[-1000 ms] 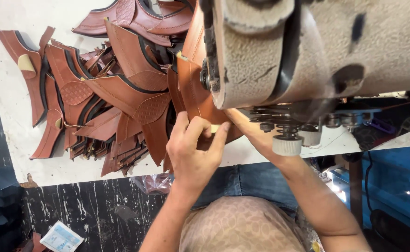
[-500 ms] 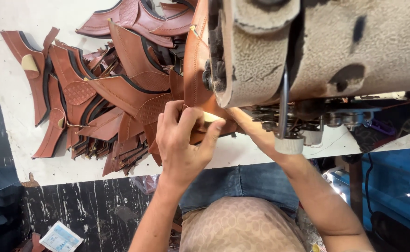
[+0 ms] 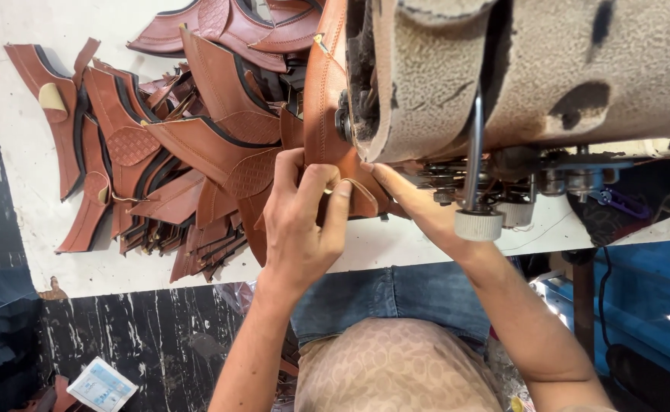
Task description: Stitching together multiple leather components using a heavy-duty sewing machine to construct shoe uppers.
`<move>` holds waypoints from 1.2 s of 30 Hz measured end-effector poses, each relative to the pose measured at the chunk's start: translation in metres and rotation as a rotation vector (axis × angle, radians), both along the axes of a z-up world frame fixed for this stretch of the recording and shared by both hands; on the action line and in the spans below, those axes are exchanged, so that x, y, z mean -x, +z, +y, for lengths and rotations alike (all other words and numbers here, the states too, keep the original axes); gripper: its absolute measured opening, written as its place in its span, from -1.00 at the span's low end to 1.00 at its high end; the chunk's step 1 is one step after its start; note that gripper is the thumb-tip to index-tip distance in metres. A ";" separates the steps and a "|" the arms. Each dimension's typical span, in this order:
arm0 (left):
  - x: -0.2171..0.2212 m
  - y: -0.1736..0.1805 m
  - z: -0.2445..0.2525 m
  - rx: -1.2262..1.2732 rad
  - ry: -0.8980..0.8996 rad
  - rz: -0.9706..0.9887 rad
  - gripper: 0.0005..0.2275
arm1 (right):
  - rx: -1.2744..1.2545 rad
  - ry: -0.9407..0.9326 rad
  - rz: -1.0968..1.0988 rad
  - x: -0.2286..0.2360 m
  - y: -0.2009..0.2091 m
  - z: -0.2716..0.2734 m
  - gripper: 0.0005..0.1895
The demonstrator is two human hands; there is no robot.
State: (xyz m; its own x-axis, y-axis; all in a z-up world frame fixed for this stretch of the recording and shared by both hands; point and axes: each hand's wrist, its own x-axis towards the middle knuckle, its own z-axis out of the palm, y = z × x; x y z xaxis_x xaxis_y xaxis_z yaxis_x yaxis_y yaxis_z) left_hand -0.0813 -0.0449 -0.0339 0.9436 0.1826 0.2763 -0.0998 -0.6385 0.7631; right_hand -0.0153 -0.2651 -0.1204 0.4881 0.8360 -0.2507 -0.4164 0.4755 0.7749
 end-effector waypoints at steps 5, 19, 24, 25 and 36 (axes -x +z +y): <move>-0.009 0.018 0.004 0.518 0.027 0.331 -0.92 | 0.502 0.149 -0.787 -0.004 -0.002 -0.004 -0.42; -0.005 0.007 -0.006 0.150 0.087 0.072 -0.79 | -0.333 -0.020 0.400 -0.002 0.025 -0.001 -0.45; -0.017 0.007 0.002 0.026 0.056 0.023 -0.78 | -0.317 -0.005 0.363 -0.006 0.042 0.006 -0.45; -0.020 0.008 0.004 0.002 0.038 0.042 -0.77 | -0.694 -0.161 0.785 -0.006 0.044 0.007 -0.45; -0.074 0.023 0.040 -0.137 -0.245 0.039 -0.73 | -0.600 -0.275 0.631 -0.011 0.035 0.014 -0.46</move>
